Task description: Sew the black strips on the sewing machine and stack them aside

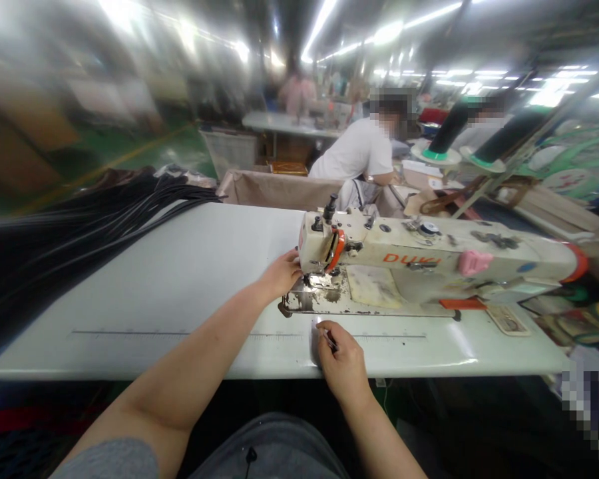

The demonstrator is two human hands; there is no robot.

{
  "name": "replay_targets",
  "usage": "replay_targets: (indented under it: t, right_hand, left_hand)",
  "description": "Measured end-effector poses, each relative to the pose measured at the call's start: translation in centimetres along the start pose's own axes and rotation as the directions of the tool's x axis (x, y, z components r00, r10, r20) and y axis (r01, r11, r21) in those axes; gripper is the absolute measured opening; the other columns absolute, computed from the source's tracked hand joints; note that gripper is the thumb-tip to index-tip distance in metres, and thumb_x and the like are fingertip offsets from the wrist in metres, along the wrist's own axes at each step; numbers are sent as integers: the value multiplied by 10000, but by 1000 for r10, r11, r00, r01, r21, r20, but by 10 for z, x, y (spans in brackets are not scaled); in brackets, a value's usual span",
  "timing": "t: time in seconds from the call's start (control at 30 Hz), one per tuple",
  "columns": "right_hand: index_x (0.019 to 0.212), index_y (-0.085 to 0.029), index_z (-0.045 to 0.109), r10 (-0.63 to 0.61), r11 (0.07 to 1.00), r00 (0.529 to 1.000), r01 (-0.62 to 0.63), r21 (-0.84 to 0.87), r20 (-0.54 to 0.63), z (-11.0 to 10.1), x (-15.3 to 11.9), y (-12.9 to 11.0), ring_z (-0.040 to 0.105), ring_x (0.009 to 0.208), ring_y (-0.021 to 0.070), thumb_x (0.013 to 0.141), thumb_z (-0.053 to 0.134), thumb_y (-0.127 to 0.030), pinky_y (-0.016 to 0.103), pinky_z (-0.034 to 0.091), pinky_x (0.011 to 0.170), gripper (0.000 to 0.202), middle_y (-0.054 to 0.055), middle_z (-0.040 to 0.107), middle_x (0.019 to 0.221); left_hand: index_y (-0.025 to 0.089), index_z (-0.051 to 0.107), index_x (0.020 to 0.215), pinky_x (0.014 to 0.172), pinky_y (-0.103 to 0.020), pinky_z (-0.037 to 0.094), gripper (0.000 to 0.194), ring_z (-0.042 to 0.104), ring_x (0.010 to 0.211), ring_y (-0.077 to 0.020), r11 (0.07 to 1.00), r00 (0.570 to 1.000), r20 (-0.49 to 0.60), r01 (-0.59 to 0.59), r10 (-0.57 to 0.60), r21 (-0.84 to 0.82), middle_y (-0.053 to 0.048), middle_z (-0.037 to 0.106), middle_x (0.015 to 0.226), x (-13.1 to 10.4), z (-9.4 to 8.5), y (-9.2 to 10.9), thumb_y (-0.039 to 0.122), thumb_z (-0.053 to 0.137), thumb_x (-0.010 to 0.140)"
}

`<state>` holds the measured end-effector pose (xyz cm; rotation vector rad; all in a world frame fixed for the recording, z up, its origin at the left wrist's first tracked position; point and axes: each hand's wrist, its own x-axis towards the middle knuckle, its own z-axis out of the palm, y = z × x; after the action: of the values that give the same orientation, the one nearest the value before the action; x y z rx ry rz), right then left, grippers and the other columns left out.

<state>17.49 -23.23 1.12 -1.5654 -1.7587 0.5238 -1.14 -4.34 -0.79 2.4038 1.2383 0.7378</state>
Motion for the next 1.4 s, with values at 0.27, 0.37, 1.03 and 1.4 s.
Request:
replay_targets:
  t: [0.27,0.37,1.03,1.4]
  right_hand:
    - [981,-211,680,-19,1000,1000,19,-6,-16,2,-2,2,674,786,192,971,454,-275,286,504,761,235,50,732,880]
    - [990,-212,677,-19,1000,1000,19,-3,-7,2,-3,1,676,797,193,972,455,-269,285,504,769,231,49,731,887]
    - [982,-217,668,-77,997,995,77,-8,-59,6,-3,4,683,773,194,966,485,-238,286,503,753,185,38,723,848]
    - [980,-216,661,-88,996,995,88,-12,-56,7,-5,5,670,762,191,962,483,-229,287,499,745,179,42,718,853]
  left_hand:
    - [196,734,1175,1118,-402,494,309,625,1255,-276,998,994,83,66,-64,-18,-70,669,1379,17,-3,-5,196,566,916]
    - [189,728,1195,1131,-387,477,314,620,1263,-278,999,994,104,26,-23,-30,-77,658,1399,17,-6,-4,226,549,939]
    - [254,820,925,898,-293,545,122,693,945,-182,994,995,-17,98,-99,-45,-19,745,968,-25,-23,4,219,725,856]
    - [256,828,914,899,-278,548,133,693,915,-166,977,979,-13,202,-203,-69,-13,742,974,-27,-26,16,202,724,849]
